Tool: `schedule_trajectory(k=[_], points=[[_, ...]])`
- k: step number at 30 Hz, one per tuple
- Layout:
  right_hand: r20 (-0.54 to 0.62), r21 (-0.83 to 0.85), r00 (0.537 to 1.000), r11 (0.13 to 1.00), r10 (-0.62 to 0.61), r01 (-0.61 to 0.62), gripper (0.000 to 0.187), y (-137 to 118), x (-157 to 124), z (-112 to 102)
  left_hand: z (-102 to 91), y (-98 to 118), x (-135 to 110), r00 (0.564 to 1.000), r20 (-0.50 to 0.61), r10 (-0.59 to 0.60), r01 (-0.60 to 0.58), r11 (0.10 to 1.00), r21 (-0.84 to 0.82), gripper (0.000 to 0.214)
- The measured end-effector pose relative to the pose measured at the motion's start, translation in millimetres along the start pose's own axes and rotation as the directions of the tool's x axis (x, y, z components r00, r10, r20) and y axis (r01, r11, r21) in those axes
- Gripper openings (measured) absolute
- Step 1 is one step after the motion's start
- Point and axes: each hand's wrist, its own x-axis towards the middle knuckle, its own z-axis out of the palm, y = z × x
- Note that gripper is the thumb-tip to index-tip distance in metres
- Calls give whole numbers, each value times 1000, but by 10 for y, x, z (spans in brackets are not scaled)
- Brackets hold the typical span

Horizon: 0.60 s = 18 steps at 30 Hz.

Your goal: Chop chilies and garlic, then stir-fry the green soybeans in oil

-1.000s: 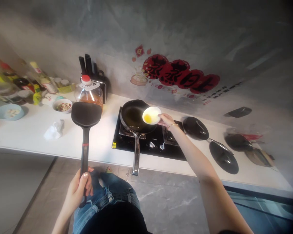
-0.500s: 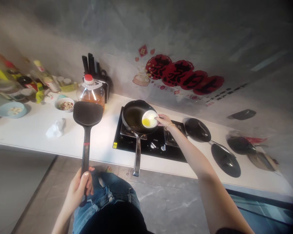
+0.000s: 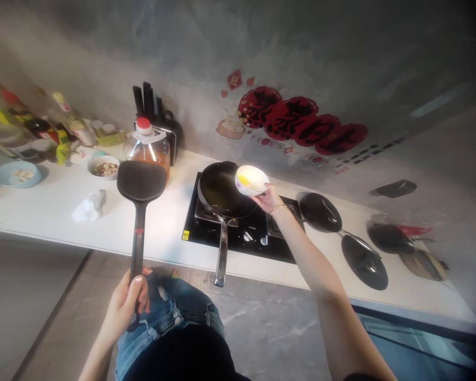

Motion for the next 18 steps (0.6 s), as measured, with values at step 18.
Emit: schedule_trajectory(k=[18], points=[[-159, 78, 987, 996, -27, 40, 32, -110, -418, 109, -28, -17, 74, 996, -64, 57, -66, 984, -164, 43]])
